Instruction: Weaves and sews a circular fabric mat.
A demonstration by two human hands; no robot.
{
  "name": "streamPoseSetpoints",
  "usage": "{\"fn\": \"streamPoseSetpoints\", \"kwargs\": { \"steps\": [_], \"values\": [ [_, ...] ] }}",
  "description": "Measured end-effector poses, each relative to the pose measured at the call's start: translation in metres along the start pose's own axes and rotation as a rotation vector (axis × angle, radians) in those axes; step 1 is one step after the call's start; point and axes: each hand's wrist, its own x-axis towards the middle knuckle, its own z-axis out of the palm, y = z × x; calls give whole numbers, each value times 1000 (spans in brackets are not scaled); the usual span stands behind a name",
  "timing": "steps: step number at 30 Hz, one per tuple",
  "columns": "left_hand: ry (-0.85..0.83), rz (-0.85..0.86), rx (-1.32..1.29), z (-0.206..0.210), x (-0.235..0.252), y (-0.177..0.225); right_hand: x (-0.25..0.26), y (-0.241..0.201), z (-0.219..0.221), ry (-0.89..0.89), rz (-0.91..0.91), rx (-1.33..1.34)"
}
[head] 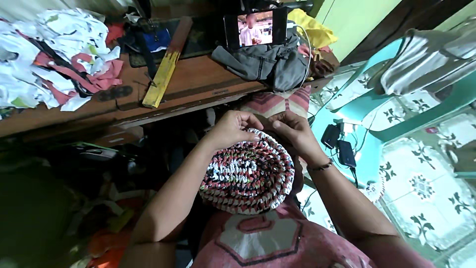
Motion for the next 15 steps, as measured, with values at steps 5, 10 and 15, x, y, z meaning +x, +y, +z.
{"fn": "streamPoseSetpoints", "kwargs": {
  "steps": [5, 10, 15],
  "values": [
    [32, 34, 86, 0, 3, -1, -16, -11, 4, -205, 59, -64],
    [-39, 14, 215, -21, -3, 2, -18, -9, 3, -215, 104, 26],
    [-96, 71, 264, -47, -12, 8, 1, -20, -31, -303, -19, 67]
  ]
}}
